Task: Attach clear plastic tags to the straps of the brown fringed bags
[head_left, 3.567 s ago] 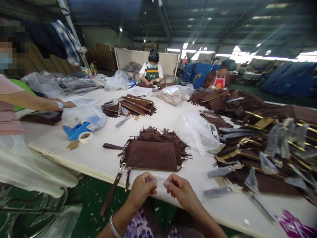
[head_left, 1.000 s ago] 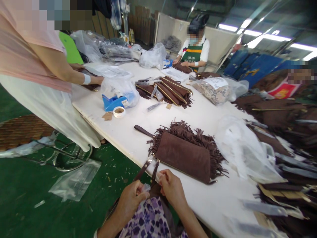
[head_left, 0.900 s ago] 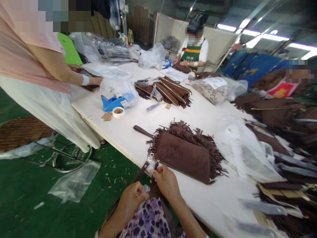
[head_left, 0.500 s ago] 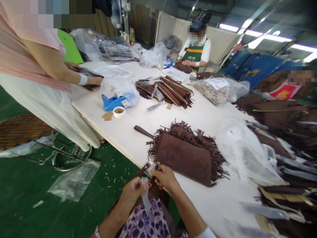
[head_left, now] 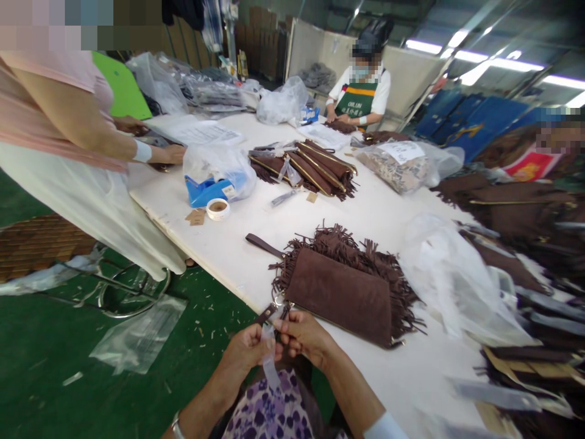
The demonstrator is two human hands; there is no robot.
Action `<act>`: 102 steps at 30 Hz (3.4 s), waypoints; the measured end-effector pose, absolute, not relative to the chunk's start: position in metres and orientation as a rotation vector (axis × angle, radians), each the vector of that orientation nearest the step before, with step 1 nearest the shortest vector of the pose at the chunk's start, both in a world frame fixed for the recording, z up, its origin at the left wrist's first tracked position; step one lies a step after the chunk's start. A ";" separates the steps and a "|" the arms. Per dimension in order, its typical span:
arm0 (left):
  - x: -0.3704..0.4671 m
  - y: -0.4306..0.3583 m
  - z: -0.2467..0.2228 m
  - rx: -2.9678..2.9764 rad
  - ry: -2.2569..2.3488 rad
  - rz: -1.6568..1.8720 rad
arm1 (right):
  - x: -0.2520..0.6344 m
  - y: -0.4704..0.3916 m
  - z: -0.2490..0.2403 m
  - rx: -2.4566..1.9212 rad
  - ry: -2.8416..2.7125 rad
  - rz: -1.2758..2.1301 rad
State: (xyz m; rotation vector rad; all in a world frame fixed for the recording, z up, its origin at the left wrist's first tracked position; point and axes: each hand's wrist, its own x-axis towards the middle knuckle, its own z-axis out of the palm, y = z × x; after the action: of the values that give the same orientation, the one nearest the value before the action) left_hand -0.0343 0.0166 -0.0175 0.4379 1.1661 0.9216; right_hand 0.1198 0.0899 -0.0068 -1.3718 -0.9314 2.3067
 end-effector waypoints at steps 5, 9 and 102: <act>-0.037 0.015 -0.022 0.512 1.152 0.883 | 0.121 0.088 -0.008 -1.339 -0.890 2.328; -0.043 0.007 -0.037 0.642 1.181 0.906 | 0.123 0.086 -0.010 -1.296 -0.852 2.325; -0.007 -0.005 -0.029 0.678 1.569 1.006 | 0.102 0.069 -0.024 -1.530 -0.892 1.880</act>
State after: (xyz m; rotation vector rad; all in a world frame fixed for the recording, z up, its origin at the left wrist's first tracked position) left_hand -0.0069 -0.0051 -0.0293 0.6783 1.5688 1.0061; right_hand 0.1024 0.0691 -0.0241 -1.5298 -0.8918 1.8799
